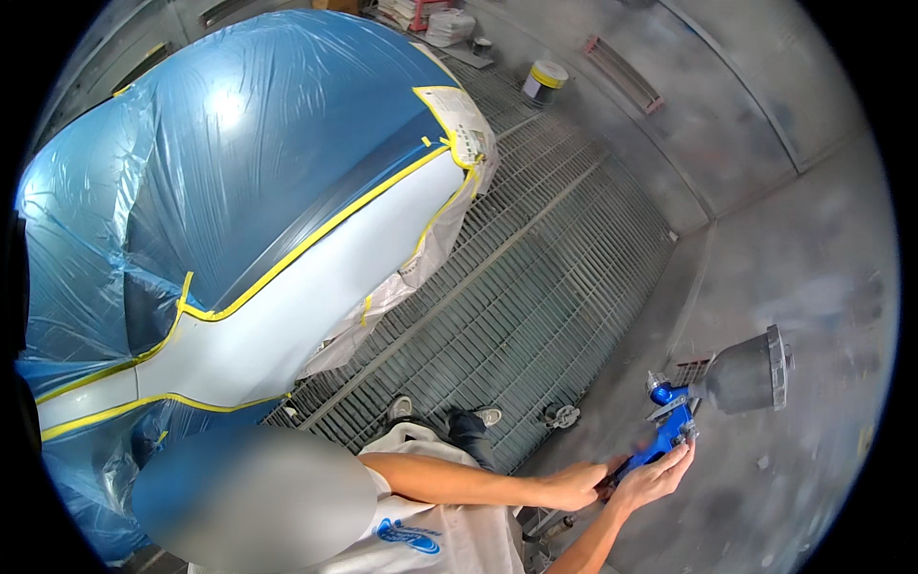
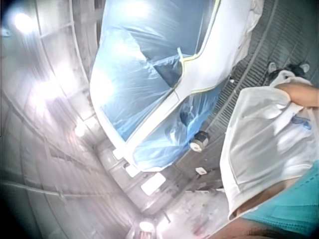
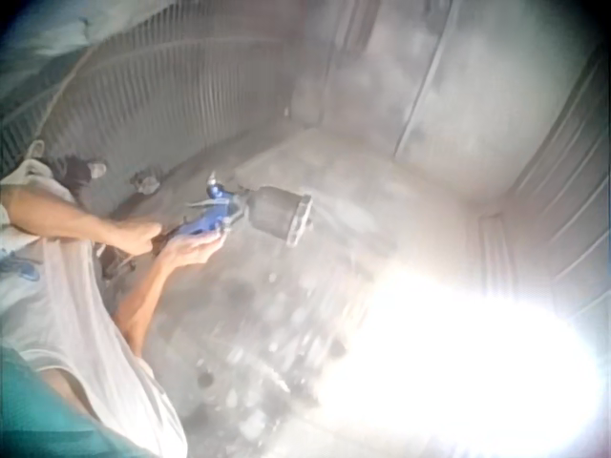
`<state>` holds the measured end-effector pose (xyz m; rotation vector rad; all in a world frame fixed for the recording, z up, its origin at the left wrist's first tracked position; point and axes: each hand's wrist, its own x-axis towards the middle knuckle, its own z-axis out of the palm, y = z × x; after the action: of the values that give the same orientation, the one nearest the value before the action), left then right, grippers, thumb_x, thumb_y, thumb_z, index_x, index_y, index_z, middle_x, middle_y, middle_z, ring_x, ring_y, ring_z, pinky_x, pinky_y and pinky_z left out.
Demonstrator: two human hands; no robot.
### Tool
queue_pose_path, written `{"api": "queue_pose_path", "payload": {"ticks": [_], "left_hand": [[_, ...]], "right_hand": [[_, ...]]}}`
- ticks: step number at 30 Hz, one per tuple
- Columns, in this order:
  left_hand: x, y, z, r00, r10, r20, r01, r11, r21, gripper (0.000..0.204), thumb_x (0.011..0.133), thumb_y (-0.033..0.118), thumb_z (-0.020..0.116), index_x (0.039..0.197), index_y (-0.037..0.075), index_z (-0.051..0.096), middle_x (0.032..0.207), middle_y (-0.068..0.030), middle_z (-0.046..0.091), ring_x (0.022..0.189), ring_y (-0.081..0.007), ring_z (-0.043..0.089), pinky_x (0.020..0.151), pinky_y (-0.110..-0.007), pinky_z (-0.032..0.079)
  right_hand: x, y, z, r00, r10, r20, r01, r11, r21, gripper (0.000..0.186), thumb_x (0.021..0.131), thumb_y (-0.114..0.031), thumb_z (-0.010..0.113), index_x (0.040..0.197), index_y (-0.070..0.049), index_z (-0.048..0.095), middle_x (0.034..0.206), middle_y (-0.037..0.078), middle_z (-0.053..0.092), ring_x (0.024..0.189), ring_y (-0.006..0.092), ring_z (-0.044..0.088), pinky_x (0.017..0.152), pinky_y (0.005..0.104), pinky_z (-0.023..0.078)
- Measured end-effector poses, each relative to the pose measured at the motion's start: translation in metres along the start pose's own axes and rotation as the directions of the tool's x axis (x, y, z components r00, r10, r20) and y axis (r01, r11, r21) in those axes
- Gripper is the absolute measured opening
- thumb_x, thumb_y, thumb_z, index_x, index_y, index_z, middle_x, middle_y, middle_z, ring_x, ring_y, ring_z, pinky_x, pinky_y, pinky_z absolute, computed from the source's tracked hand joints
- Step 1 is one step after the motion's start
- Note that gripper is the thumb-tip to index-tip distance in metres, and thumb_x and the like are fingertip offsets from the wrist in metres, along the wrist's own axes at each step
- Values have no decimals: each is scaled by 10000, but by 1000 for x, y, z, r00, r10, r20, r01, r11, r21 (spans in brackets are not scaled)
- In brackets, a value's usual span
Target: The person uses a spray gun to apply black paint to the hood and roof of a car that is masked with blue plastic and yellow tape. They move around the vehicle to cover different sections, refilling the spray gun from a paint can on the floor as needed.
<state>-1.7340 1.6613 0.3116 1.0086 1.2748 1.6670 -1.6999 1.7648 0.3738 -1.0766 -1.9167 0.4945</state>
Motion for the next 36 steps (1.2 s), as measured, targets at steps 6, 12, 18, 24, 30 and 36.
{"api": "queue_pose_path", "payload": {"ticks": [6, 12, 18, 24, 30, 36], "left_hand": [[12, -1, -10, 993, -7, -119, 2, 999, -41, 653, 869, 95, 543, 1443, 12, 242, 872, -274, 640, 784, -428, 630, 663, -487, 471], [56, -14, -23, 972, -3, -234, 22, 997, 78, 558, 902, 160, 568, 1375, 4, 317, 783, -256, 612, 713, -451, 601, 633, -513, 454], [97, -37, -52, 816, 231, -530, -219, 972, 86, 601, 910, 279, 604, 1349, -21, 323, 1058, -232, 604, 939, -410, 595, 781, -482, 455], [40, -140, -46, 934, -123, -335, 197, 960, 197, 470, 786, 440, 712, 996, 25, 647, 926, -169, 661, 893, -356, 631, 742, -462, 479], [-157, -233, 14, 144, -617, -774, 981, 194, 28, 173, 771, 164, 614, 861, 66, 724, 872, -168, 697, 822, -338, 688, 708, -437, 562], [-355, -232, 84, -122, -379, -917, 970, 152, -191, 195, 855, 246, 608, 836, 92, 725, 882, -153, 689, 802, -334, 664, 719, -445, 530]], "right_hand": [[22, 9, 19, 981, 69, 180, -95, 986, 140, 403, 1023, -297, 423, 1236, 30, 526, 1109, 138, 613, 902, 203, 590, 791, 326, 480], [71, -5, 71, 500, 9, 866, -639, 679, 362, 517, 978, -411, 479, 1314, -19, 444, 1152, 123, 609, 1083, 218, 581, 676, 348, 570], [120, -37, 153, 389, -271, 881, -647, 600, 470, 530, 993, -382, 451, 1373, -19, 381, 1231, 131, 558, 1057, 185, 567, 450, 213, 562], [153, -60, 217, 331, -389, 860, -631, 586, 508, 401, 1004, -311, 465, 1303, -46, 436, 1116, 61, 573, 946, 88, 554, 423, 156, 476], [160, -80, 218, 215, -653, 726, -650, 460, 605, 377, 1017, -249, 437, 1293, 8, 432, 1158, 77, 544, 1012, 97, 538, 496, 167, 535], [97, -92, 159, 378, -583, 719, -513, 515, 687, 352, 1004, -260, 461, 1252, -10, 467, 1124, 67, 550, 963, 100, 526, 457, 165, 510]]}}
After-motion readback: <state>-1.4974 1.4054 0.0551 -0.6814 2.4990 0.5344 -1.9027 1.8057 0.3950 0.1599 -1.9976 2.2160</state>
